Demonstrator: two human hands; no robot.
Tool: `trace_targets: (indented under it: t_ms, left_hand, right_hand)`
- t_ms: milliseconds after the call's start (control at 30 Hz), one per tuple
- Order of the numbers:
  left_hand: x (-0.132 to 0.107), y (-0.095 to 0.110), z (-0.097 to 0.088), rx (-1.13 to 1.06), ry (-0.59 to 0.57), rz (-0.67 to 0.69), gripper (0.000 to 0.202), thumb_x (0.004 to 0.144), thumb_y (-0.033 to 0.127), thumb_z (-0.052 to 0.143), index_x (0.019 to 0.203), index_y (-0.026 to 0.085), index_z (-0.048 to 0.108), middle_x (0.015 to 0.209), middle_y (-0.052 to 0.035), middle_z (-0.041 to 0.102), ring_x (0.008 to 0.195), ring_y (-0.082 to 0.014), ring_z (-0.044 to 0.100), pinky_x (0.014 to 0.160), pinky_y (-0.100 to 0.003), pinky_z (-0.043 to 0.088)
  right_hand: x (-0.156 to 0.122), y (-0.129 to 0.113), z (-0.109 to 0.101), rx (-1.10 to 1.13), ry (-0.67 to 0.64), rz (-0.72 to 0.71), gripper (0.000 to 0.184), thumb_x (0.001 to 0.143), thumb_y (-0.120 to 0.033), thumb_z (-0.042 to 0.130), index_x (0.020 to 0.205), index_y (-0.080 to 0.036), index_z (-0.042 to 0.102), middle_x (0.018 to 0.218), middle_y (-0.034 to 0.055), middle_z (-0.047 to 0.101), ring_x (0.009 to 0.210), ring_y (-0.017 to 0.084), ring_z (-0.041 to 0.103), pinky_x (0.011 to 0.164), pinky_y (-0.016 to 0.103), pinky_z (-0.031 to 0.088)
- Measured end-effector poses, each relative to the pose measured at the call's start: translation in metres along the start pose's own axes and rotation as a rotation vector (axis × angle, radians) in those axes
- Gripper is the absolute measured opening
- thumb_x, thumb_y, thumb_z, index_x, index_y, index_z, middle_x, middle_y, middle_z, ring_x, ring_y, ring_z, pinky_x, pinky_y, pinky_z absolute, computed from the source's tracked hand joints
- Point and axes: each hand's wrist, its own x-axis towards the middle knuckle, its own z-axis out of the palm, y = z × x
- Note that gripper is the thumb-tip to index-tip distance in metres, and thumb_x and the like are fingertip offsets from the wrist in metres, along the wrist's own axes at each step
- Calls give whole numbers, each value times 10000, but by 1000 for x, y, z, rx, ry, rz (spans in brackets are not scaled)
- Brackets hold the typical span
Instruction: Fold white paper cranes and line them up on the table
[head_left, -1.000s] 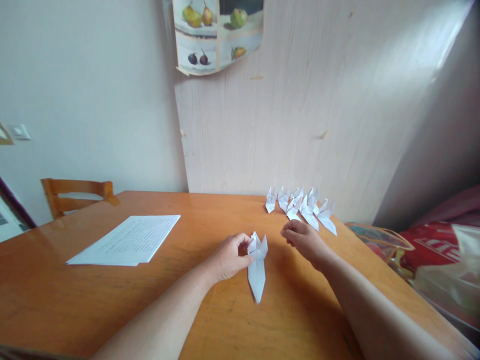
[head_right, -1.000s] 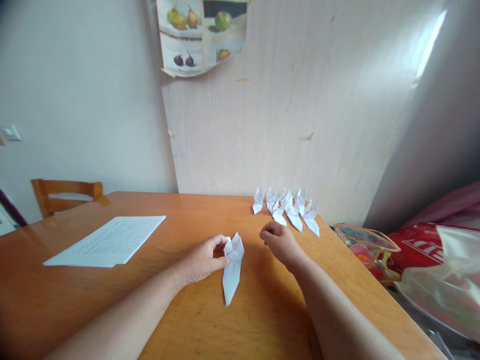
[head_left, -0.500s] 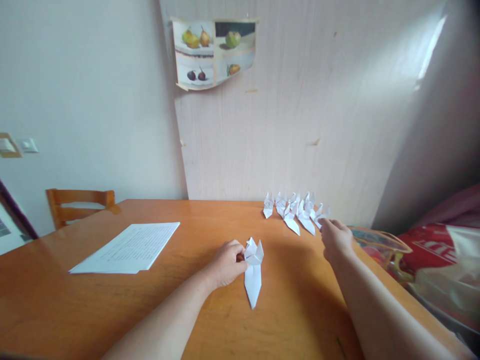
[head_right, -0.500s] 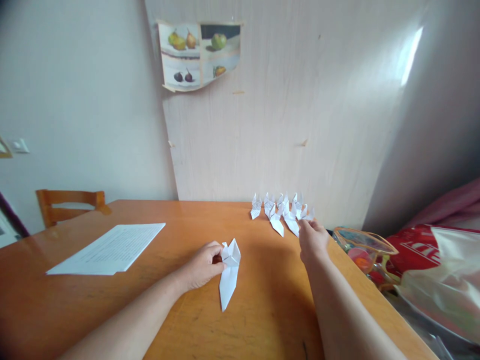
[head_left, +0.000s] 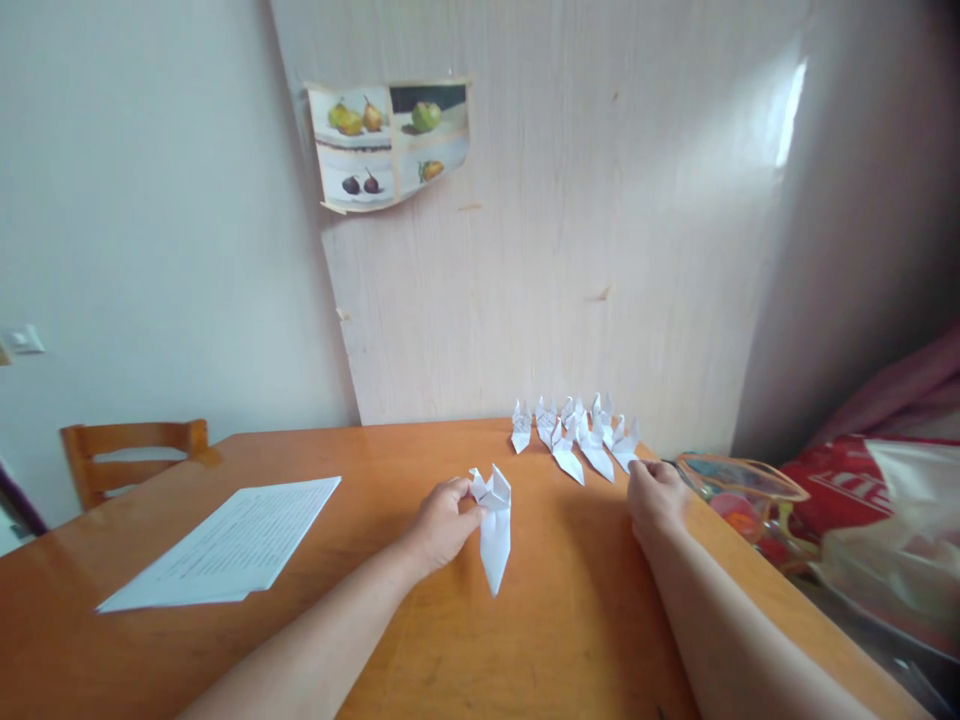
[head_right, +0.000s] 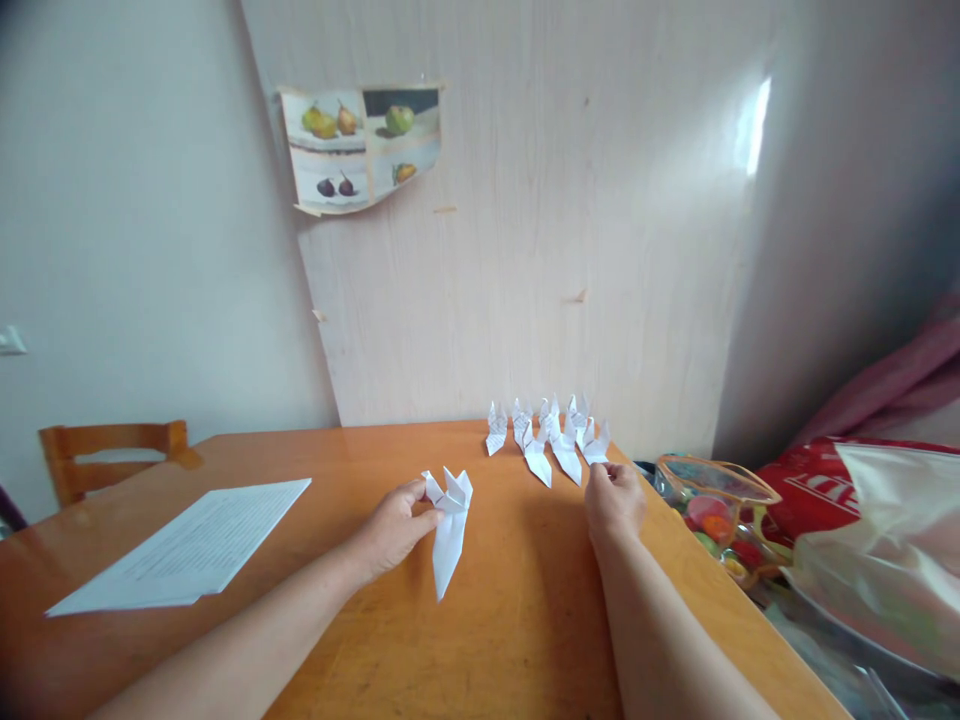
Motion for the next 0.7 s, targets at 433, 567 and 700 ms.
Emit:
trace_targets:
  t_ms: [433,567,700]
  left_hand:
    - [102,-13,34,-85,21,34,217,769,195,593,966,165,681,1035,-61,742,991,-223,675,921,-329,487]
    - [127,-22,47,-61,6,25,226,774,218,618,985,178,688,1027,-59,749,990,-227,682,922,-333,489]
    - [146,-30,59,42,17,-24,233,764,280,674,991,229,697,1018,-28,752,1004,-241,675,921,-335,476]
  right_hand:
    - [-10,-12,-3,-118,-107,28,350,800,-440,484,929,-218,722,859,86,734,800,261,643,657,312,406]
    - [-13,-18,-5,-162,-132,53,347,812,-443,470,935,-232,718,856,90,729,817,278,647,654,326,408]
    - [-15,-21,-5,-181,-148,61,327,818,-440,466,927,-251,709,861,75,730,835,270,654,676,324,422]
